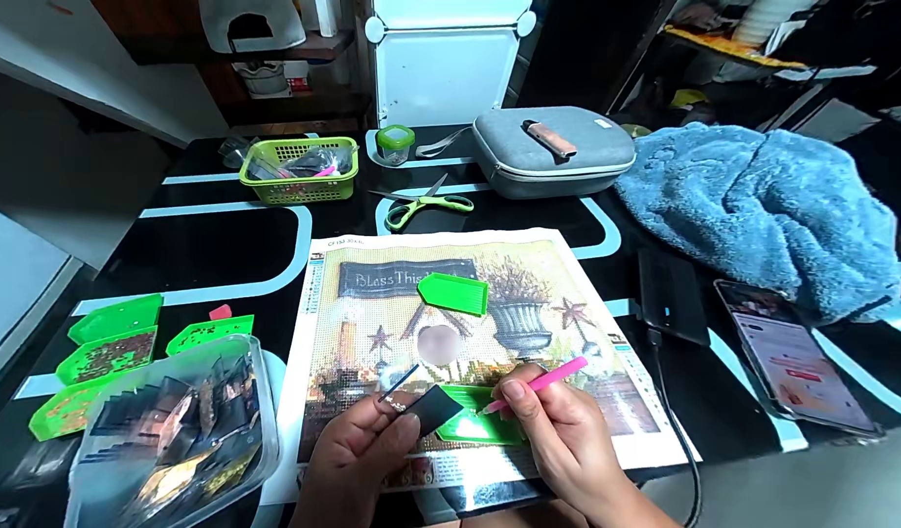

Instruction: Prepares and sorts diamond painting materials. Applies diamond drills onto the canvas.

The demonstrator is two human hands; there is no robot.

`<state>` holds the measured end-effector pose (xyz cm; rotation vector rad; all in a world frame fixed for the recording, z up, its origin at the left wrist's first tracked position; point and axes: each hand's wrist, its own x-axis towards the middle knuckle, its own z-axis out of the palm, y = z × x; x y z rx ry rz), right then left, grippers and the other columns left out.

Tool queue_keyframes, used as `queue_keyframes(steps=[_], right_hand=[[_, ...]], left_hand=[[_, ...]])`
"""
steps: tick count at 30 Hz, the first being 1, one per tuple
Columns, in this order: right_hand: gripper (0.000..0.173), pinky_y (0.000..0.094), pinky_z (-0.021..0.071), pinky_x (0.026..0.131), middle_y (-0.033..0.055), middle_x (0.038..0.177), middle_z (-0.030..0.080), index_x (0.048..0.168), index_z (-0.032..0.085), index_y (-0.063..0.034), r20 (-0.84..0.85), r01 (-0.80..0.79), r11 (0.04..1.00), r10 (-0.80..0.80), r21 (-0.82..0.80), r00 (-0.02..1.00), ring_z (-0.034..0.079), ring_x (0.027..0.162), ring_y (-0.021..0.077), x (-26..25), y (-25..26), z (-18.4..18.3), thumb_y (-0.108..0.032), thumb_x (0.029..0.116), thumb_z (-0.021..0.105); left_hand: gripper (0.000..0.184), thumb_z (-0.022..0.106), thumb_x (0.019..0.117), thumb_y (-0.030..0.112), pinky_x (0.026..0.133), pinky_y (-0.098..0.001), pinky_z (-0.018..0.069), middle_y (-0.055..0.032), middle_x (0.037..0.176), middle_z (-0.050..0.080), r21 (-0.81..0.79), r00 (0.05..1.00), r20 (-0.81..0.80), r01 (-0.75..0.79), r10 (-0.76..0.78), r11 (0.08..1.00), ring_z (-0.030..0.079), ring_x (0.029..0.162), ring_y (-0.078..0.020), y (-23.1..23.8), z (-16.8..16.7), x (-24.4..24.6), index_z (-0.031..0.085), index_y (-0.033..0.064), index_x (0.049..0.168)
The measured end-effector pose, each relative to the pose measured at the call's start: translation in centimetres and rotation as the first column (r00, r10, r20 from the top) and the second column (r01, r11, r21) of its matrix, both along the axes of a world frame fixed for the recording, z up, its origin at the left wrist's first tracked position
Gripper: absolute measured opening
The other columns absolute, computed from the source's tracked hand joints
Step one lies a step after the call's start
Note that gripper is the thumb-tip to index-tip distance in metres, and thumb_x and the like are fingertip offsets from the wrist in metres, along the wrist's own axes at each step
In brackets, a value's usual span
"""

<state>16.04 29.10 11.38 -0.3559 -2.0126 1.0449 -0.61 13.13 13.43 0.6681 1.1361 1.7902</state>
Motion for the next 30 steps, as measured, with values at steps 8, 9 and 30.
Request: queue_keyframes(steps=[8, 9, 30], right_hand=[[0.034, 0.0106, 0.048, 0.057, -0.0068, 0.077, 0.064, 0.092, 0.065, -0.0101, -0.036, 0.018, 0.987, -0.024, -0.162, 0.999, 0.058, 0.064, -0.0055, 0.3, 0.1, 0.5, -0.03, 0.1112, 0.045], [0.033, 0.0103, 0.0474, 0.055, -0.0089, 0.076, 0.065, 0.092, 0.065, -0.0129, -0.036, 0.048, 0.971, -0.058, -0.232, 0.998, 0.057, 0.062, -0.0059, 0.6, 0.4, 1.0, -0.03, 0.1108, 0.045], [0.032, 0.0135, 0.0446, 0.048, -0.0088, 0.066, 0.062, 0.087, 0.063, -0.0172, 0.139, 0.371, 0.92, -0.354, -0.126, 0.925, 0.054, 0.052, -0.001, 3.3, 4.7, 0.7, -0.033, 0.1092, 0.047]], left_hand=[[0.017, 0.066, 0.0987, 0.016, 0.083, -0.0263, 0.0598, -0.0029, 0.101, 0.076, 0.008, 1.0, -0.001, 0.001, -0.001, 1.0, 0.072, 0.091, -0.0081, 0.0, -0.1, 0.0, 0.072, 0.0069, 0.112], [0.017, 0.065, 0.0992, 0.015, 0.084, -0.0266, 0.06, -0.0023, 0.102, 0.076, -0.001, 1.0, -0.013, 0.001, -0.001, 1.0, 0.072, 0.092, -0.0082, -0.1, -0.1, 0.0, 0.072, 0.0075, 0.112], [0.021, 0.06, 0.1016, 0.011, 0.086, -0.0241, 0.0597, 0.0054, 0.1, 0.078, -0.048, 0.999, -0.035, 0.014, -0.015, 0.999, 0.073, 0.091, -0.0034, -0.6, 0.7, 0.1, 0.076, 0.0216, 0.109]])
